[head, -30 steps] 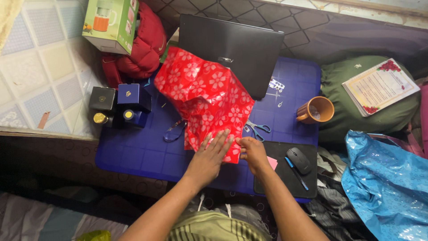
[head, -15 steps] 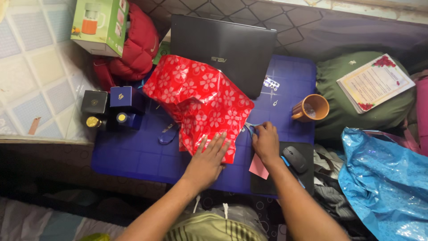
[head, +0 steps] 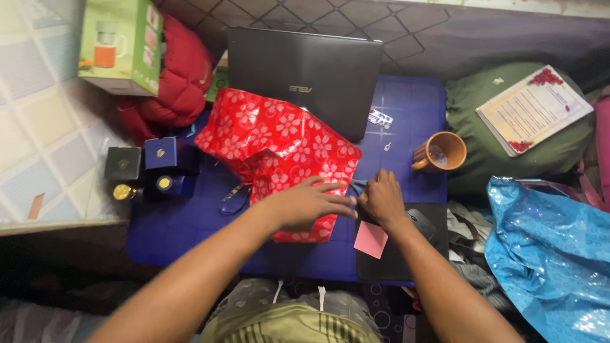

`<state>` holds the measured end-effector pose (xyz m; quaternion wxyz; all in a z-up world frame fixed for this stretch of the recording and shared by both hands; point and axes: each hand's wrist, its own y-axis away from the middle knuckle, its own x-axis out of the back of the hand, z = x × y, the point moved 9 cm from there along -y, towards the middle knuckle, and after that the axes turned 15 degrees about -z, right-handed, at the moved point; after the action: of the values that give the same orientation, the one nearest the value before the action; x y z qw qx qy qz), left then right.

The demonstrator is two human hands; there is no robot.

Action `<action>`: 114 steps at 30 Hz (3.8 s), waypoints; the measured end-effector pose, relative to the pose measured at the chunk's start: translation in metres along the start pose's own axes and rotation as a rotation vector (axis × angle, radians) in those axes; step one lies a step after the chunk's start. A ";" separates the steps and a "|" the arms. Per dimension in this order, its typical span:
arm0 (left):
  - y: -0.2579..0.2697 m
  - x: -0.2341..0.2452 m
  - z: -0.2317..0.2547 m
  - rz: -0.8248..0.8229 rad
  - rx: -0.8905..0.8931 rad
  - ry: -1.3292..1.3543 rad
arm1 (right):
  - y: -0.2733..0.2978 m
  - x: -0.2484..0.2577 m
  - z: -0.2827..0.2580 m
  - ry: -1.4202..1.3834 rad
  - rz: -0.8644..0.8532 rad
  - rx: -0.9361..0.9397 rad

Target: The person wraps a small rectangular box with red floral wrapping paper. They cut the paper with scissors, fold the edges around the box, and secure the folds with clear adhesive tape. The wrapped box remains on the blue table at the end.

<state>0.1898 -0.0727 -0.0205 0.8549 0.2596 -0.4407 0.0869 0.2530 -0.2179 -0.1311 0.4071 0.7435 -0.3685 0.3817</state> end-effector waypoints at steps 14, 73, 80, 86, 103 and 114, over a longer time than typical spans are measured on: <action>-0.100 -0.018 -0.055 -0.766 -0.088 -0.500 | 0.052 0.006 0.080 -0.696 -0.072 -0.263; -0.063 0.022 -0.132 -0.240 0.236 -0.095 | 0.052 -0.011 0.037 -1.441 -1.027 -0.169; -0.062 0.018 -0.135 -0.193 0.267 -0.127 | 0.068 -0.011 0.019 -1.370 -1.135 -0.174; -0.063 0.017 -0.134 -0.167 0.282 -0.139 | 0.076 -0.014 0.020 -1.345 -1.175 -0.060; -0.055 0.034 -0.143 -0.170 0.322 -0.163 | 0.035 0.046 -0.001 -0.876 -1.244 0.000; -0.051 0.042 -0.141 -0.155 0.315 -0.180 | 0.021 0.029 -0.015 -0.627 -1.355 0.110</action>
<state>0.3339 -0.0465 -0.0731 0.7649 0.4300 -0.4752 0.0651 0.2433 -0.2199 -0.0931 0.3910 0.9010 0.0910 -0.1646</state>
